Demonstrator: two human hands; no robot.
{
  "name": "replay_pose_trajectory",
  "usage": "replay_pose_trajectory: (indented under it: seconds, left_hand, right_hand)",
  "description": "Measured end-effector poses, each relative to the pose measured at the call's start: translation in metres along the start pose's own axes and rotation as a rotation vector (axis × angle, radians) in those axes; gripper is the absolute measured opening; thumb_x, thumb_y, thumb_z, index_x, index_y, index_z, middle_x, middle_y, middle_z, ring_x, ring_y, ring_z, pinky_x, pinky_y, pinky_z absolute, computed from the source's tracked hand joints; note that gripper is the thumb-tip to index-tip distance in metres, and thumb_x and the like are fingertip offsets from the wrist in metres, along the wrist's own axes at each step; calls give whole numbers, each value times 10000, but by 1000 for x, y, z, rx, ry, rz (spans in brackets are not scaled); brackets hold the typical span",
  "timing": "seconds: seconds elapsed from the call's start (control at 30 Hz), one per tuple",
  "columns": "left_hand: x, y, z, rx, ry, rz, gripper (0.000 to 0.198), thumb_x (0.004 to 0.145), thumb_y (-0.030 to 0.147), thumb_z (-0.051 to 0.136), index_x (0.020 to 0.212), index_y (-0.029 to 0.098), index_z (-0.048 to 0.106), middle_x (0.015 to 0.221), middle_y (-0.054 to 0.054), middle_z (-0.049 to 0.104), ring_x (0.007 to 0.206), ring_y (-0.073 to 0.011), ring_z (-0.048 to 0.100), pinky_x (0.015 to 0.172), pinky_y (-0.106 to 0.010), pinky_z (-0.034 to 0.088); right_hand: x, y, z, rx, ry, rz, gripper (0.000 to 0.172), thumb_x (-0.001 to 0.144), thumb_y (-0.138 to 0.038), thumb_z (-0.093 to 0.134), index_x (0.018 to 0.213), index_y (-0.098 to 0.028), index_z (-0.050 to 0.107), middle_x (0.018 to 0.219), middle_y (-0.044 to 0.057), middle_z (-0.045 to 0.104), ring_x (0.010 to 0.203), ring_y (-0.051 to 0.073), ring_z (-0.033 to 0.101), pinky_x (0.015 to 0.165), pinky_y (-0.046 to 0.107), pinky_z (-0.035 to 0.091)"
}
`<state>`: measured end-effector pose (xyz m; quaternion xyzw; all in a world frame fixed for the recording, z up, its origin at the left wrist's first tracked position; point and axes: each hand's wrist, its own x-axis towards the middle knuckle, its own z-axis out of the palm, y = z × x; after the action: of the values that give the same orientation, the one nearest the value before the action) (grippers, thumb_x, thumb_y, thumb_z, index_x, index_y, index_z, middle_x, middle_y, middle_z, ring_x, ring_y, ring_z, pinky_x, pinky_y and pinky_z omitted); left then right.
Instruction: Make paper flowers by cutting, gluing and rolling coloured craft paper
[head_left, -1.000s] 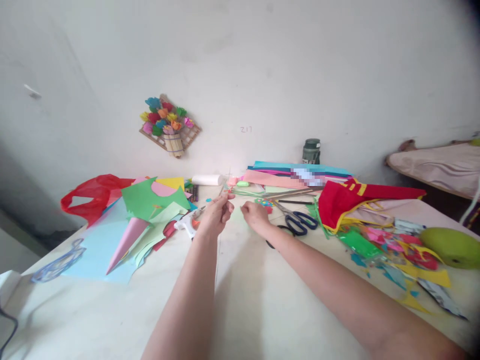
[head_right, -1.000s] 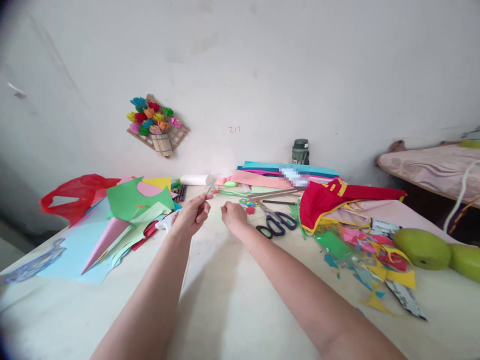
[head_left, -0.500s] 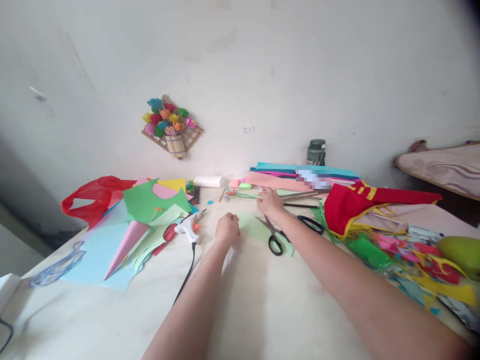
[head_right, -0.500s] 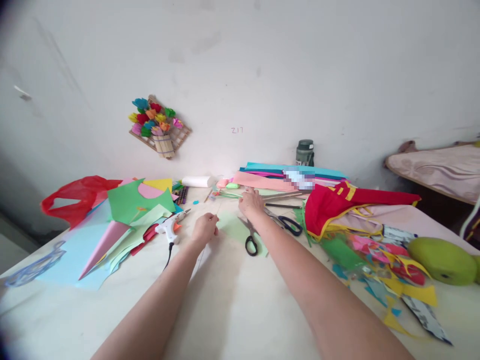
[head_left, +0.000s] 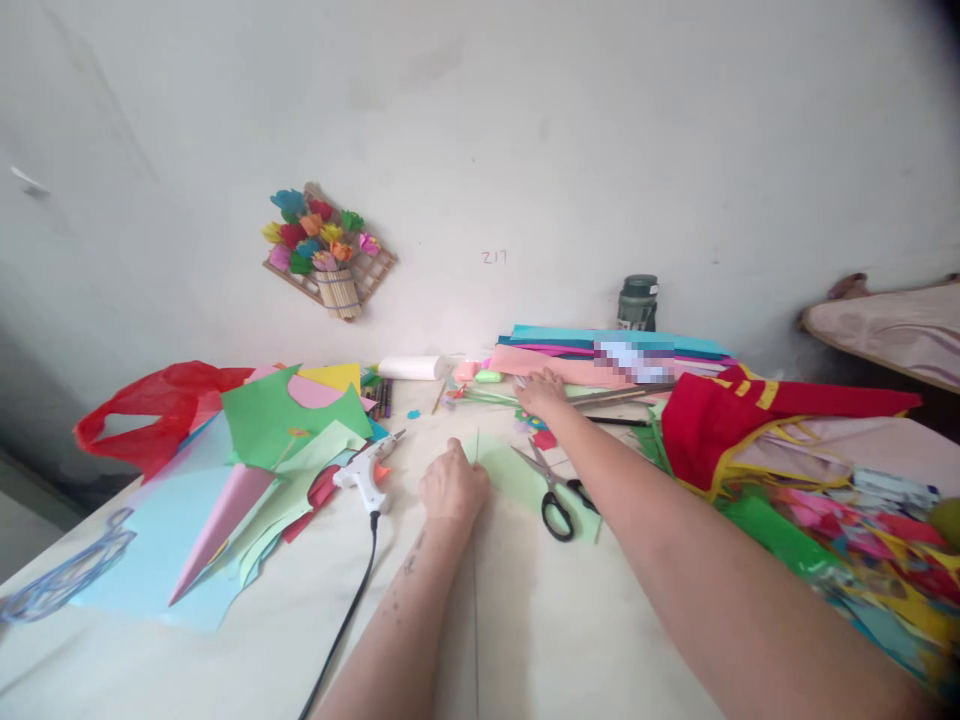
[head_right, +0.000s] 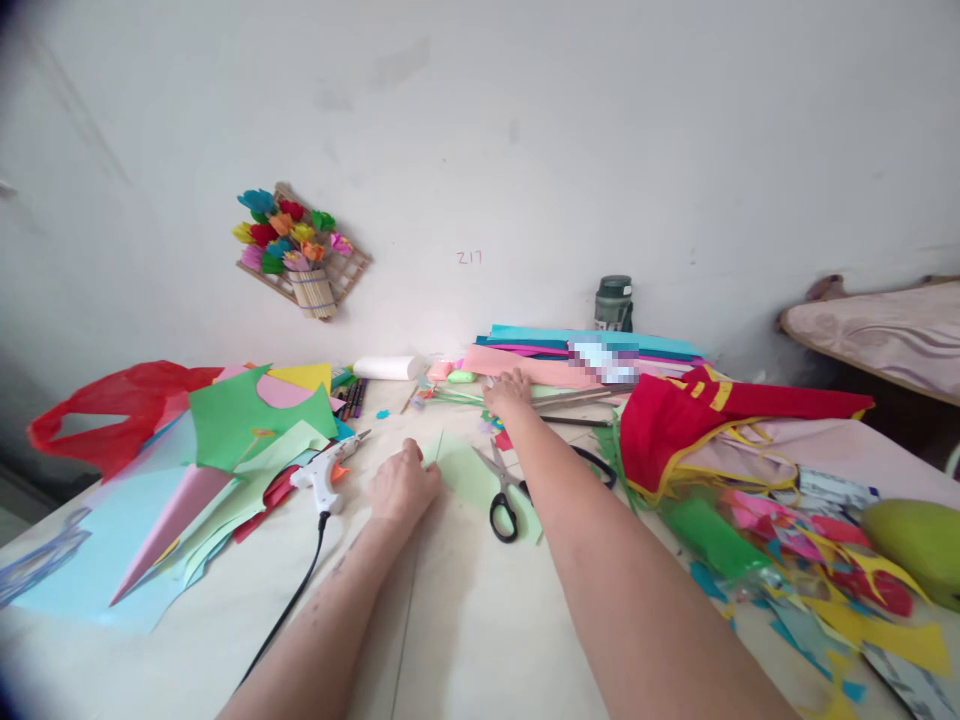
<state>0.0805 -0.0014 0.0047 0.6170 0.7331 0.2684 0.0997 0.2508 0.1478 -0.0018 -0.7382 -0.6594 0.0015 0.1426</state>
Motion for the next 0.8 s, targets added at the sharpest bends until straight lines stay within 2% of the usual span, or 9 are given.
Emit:
replay_pose_trajectory:
  seconds: [0.07,0.13,0.23,0.4,0.47,0.53,0.63,0.67,0.8]
  left_hand:
    - [-1,1,0,2,4,-1,262,659,273,527,901,173,523,775,-175,613,827,-338,563,725,-421,350]
    - [-1,2,-1,-5,20,6,320,674,319,530,957,170,506,793,-180,609,833,-343,559,731,-424,342]
    - [-2,2,-1,-15,69,38,359,698,367,517,1005,182,489,824,-176,610,835,-335,557,734,-418,333]
    - [-3,5,-7,-132,167,111,266,724,377,512,944,228,511,801,-101,616,841,-268,557,750,-360,340]
    - [1,10,-9,-258,150,124,206,731,389,511,845,219,536,758,-85,611,823,-249,560,740,-342,358]
    - [10,20,-9,-477,10,71,225,723,416,526,733,192,540,707,-85,599,753,-229,569,693,-323,390]
    - [27,42,0,-919,-369,-77,310,693,451,568,710,143,539,690,-96,592,632,-180,570,603,-286,428]
    - [32,51,5,-1036,-448,-104,333,680,460,585,716,131,543,698,-95,591,621,-161,567,593,-267,431]
    - [49,89,33,-1321,-631,-251,394,730,522,501,727,129,538,662,-67,568,599,-121,559,570,-221,435]
  right_hand:
    - [1,-1,-5,15,113,-4,492,851,-379,301,1227,-108,470,1328,114,383,1254,254,210,1000,417,123]
    - [0,-2,-13,30,278,-25,495,861,-345,287,1259,-81,418,1327,116,384,1243,241,223,1004,398,115]
    - [-3,-1,-29,62,457,-67,475,884,-316,238,1283,-97,373,1327,101,385,1224,219,248,1003,377,113]
    - [-20,3,-40,81,413,-130,445,894,-293,224,1251,-118,424,1290,112,425,1139,222,361,960,351,209]
    - [-29,5,-38,91,419,-157,439,894,-278,229,1240,-113,442,1280,107,440,1133,215,375,963,345,220]
    - [-39,8,-35,119,426,-178,430,893,-266,235,1226,-118,463,1274,93,450,1144,201,374,974,334,228]
    - [-51,15,-31,184,421,-205,421,888,-246,242,1210,-130,488,1265,81,461,1154,176,375,982,305,256]
    - [-54,18,-30,205,427,-222,421,887,-244,243,1207,-132,491,1256,82,469,1154,172,378,985,303,262]
    - [-62,26,-28,278,469,-292,415,885,-227,238,1175,-128,517,1213,80,507,1139,150,399,989,289,277]
